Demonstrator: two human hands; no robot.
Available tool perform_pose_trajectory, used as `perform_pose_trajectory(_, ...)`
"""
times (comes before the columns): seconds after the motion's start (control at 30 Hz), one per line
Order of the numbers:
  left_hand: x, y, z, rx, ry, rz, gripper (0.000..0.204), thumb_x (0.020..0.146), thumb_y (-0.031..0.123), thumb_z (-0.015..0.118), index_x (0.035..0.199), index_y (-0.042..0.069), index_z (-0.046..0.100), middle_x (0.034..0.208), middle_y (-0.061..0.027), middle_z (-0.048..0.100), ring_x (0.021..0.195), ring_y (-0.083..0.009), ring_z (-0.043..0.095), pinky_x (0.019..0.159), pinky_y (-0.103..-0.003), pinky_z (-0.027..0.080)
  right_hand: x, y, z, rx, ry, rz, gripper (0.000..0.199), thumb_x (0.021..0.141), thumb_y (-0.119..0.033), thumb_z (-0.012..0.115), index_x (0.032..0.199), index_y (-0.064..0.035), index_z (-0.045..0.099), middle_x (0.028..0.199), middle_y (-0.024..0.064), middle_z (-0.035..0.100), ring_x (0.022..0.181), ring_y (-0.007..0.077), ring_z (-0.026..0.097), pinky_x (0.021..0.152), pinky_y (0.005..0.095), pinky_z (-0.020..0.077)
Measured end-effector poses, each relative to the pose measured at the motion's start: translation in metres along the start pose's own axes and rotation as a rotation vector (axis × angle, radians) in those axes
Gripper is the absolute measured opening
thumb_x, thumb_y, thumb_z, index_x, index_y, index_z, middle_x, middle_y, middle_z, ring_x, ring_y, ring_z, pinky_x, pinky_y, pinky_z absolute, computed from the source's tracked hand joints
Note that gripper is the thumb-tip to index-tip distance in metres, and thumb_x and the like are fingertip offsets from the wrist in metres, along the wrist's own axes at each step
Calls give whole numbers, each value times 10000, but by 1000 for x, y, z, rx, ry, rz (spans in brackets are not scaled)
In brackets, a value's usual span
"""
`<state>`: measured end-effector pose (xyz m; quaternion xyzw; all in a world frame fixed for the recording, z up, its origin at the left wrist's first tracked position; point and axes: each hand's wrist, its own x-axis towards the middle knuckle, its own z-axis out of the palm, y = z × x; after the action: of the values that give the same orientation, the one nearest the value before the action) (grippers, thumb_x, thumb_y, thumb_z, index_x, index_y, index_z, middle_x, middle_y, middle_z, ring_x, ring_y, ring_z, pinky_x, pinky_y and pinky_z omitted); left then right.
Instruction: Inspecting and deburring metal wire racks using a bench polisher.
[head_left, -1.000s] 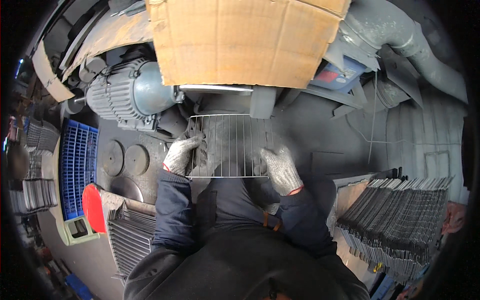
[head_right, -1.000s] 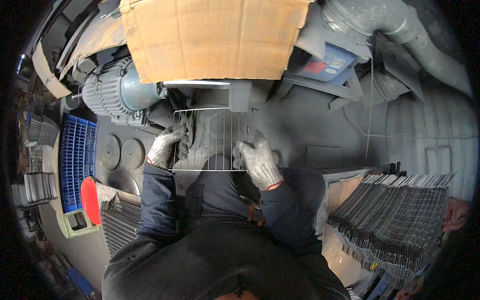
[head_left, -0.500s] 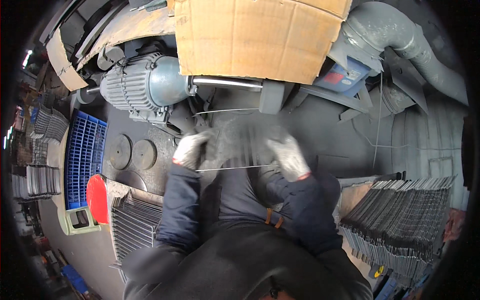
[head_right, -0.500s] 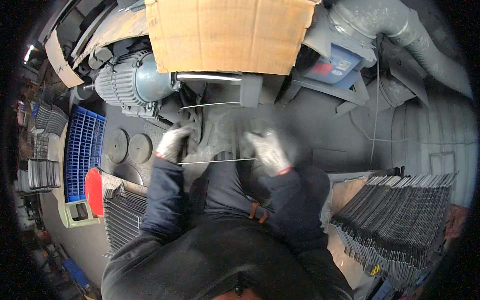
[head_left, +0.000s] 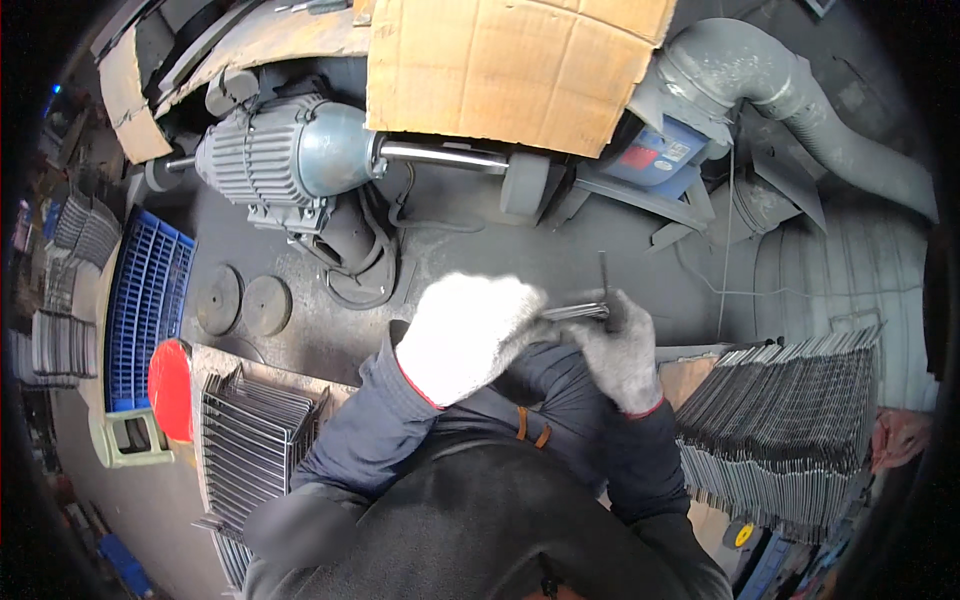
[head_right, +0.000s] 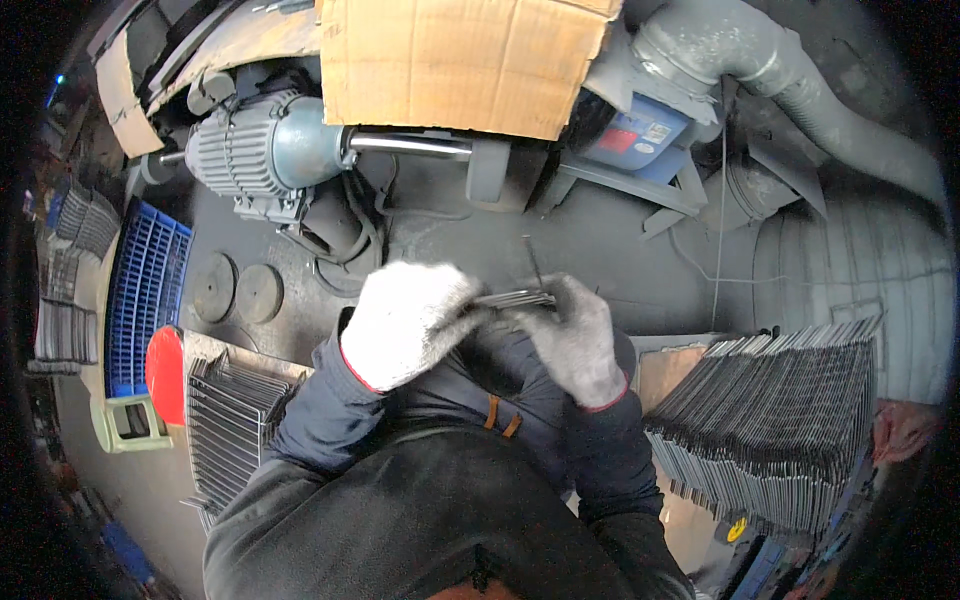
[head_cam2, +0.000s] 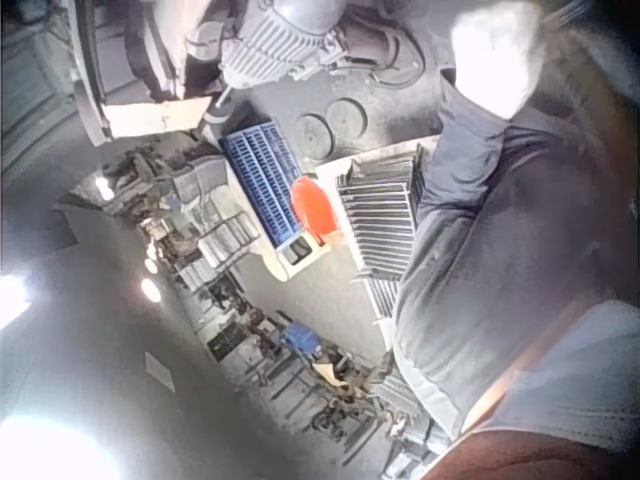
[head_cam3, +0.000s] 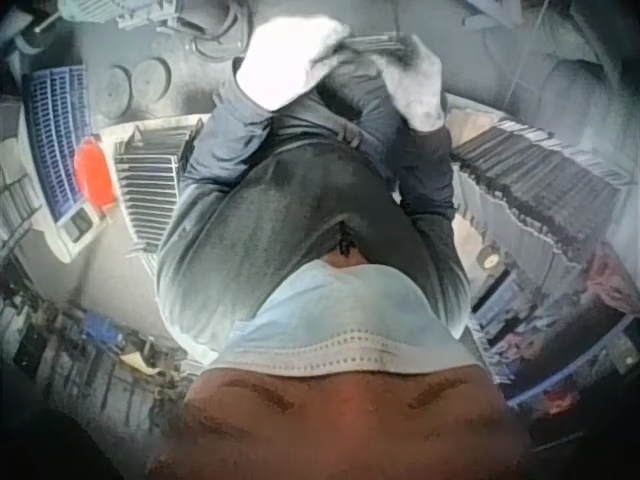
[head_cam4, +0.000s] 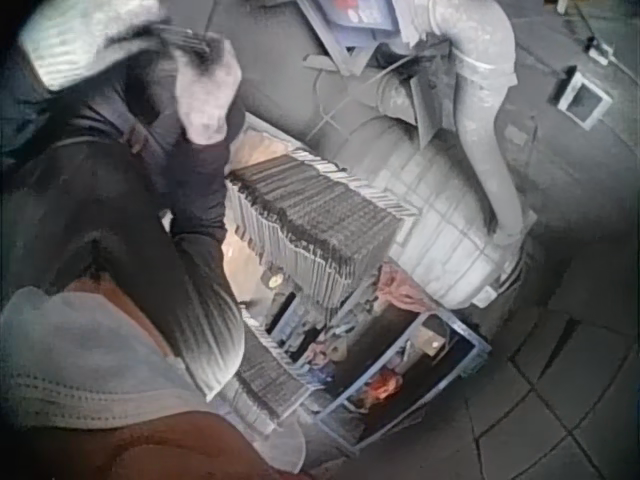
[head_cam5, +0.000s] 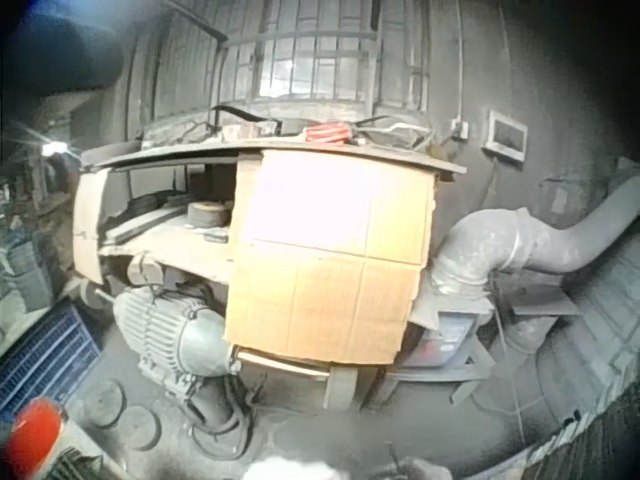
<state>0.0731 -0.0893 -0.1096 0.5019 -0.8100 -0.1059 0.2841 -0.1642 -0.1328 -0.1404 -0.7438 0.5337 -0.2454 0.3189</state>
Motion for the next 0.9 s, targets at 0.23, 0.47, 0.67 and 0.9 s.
perform_pose_trajectory(0.23, -6, -2, 83, -514, 915, -473, 737, 829, 109, 882, 1478, 8, 546, 1525, -215, 521, 1366, -338, 553, 1084, -430, 511, -1, 29, 25, 1081, 647, -3, 367, 1036, -202, 702, 1305, 28, 601, 1174, 107, 680, 1010, 164, 651, 868, 320, 532)
perform_pose_trajectory(0.47, -2, -29, 91, -1500, 623, -858, 149, 955, 48, 768, 1059, 31, 663, 813, -31, 695, 599, -119, 629, 575, -244, 509, -9, 79, 55, 831, 506, 163, 538, 1043, -172, 704, 1489, 25, 477, 1344, 155, 613, 1210, 243, 599, 1024, 368, 517)
perform_pose_trajectory(0.67, -2, -87, 140, -1237, 494, -836, 213, 964, 13, 727, 1059, 36, 539, 815, -69, 662, 601, -137, 628, 547, -274, 519, 42, 97, 24, 524, 153, 205, 524, 939, -64, 756, 1414, 33, 557, 1294, 123, 689, 1168, 219, 647, 1019, 356, 525)
perform_pose_trajectory(0.9, 33, -98, 177, -1019, 434, -874, 262, 949, 94, 757, 1053, 30, 524, 812, -64, 650, 648, -130, 626, 547, -291, 505, 65, 135, 20, 744, 200, 430, 339, 983, -62, 717, 1290, 59, 643, 1175, 118, 736, 1024, 194, 688, 923, 340, 553)
